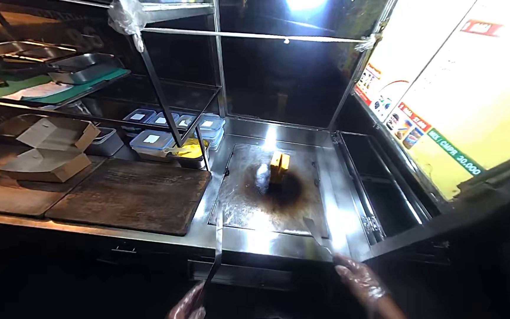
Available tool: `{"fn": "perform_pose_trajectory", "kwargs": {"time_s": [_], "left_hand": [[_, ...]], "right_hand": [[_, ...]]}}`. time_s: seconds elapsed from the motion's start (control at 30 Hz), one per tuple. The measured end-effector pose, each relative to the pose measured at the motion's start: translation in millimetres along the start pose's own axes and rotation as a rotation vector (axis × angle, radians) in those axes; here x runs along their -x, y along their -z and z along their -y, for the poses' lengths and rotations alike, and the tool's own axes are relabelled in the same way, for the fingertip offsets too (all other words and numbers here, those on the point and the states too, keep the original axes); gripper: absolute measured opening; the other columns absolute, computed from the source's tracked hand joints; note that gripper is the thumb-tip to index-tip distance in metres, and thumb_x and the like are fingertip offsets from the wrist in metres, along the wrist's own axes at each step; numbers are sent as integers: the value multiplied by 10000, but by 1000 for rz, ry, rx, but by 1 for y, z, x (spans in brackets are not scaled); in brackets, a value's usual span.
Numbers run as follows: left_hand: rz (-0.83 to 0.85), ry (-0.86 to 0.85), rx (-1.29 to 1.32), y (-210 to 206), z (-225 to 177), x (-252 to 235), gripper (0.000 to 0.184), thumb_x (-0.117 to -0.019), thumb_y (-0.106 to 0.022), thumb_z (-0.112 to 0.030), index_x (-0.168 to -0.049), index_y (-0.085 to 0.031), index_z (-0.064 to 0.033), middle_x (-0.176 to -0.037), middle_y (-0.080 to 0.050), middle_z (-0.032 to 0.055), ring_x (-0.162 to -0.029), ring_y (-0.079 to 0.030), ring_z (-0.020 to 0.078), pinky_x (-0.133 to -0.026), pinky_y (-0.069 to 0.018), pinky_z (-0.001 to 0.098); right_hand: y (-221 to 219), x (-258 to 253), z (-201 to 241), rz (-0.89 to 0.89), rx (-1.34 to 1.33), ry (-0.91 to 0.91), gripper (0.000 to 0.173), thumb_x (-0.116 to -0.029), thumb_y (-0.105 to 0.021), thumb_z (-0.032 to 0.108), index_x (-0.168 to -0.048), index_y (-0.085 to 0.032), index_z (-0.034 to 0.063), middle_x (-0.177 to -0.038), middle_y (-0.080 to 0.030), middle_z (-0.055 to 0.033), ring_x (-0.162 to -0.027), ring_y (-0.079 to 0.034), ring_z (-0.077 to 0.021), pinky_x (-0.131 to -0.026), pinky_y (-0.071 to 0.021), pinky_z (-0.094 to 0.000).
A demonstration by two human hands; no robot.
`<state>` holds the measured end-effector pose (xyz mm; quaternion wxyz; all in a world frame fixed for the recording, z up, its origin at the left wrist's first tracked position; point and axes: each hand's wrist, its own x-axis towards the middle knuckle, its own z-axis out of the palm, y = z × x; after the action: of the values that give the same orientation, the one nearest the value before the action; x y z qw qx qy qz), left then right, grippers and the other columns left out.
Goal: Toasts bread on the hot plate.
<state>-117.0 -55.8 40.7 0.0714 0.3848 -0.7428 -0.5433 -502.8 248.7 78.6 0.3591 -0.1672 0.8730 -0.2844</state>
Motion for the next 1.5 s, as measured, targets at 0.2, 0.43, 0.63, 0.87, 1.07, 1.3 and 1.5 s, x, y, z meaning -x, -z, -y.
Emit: {"fn": "perform_pose_trajectory", "kwargs": {"time_s": [0.2, 0.43, 0.63, 0.87, 1.07, 1.3, 1.5], "left_hand": [[75, 160, 58, -31, -94, -136, 489, -935, -599, -152, -1420, -559, -105, -950, -678, 91, -586, -588, 165, -534, -529, 360], [177, 27, -196, -73, -142, -281, 473, -969, -563, -131, -1442, -576, -128, -1216, -694, 125, -970, -691, 200, -897, -558, 408], [267, -12, -321, -69, -193, -357, 455, -987, -564, -156, -1439, -575, -104, -1211, -690, 146, -1007, -684, 219, -934, -540, 420], [489, 201, -352, -58, -190, -461, 361, -1046, -542, -183, -1404, -574, -154, -875, -642, 87, -602, -559, 151, -551, -487, 320], [550, 224, -233, -55, -156, -383, 401, -1003, -568, -155, -1403, -582, -138, -866, -650, 60, -603, -570, 144, -553, -502, 325], [384, 287, -94, -34, -77, -226, 434, -951, -611, -129, -1384, -602, -122, -924, -692, 75, -631, -606, 160, -579, -531, 356], [390, 163, -211, -33, -74, -292, 423, -990, -576, -135, -1411, -574, -89, -1035, -692, 104, -749, -644, 172, -687, -553, 372]], "right_hand": [[-54, -99, 74, -196, -617, -86, 400, -1080, -518, 174, -1472, -554, 110, -807, -657, -94, -516, -513, -139, -469, -448, -314], [-64, -239, 144, -183, -451, 81, 428, -1073, -508, 215, -1482, -546, 94, -1226, -694, -163, -945, -696, -236, -878, -569, -430], [-32, -296, 194, -124, -392, 102, 415, -1091, -486, 207, -1483, -540, 83, -1190, -699, -208, -992, -693, -303, -938, -545, -474], [-10, -398, 164, 7, -367, 45, 420, -1098, -483, 249, -1498, -534, 132, -1072, -692, -192, -812, -648, -275, -761, -546, -461], [-69, -325, 114, -10, -283, 105, 424, -1096, -465, 243, -1489, -533, 99, -1134, -706, -201, -947, -689, -305, -907, -552, -491], [-109, -188, 63, -111, -478, -58, 435, -1077, -494, 222, -1494, -537, 103, -1019, -715, -127, -769, -656, -189, -746, -568, -391], [-79, -244, 95, -90, -263, -80, 440, -1097, -460, 258, -1506, -521, 109, -1339, -658, -165, -1142, -668, -274, -1030, -512, -458]]}}
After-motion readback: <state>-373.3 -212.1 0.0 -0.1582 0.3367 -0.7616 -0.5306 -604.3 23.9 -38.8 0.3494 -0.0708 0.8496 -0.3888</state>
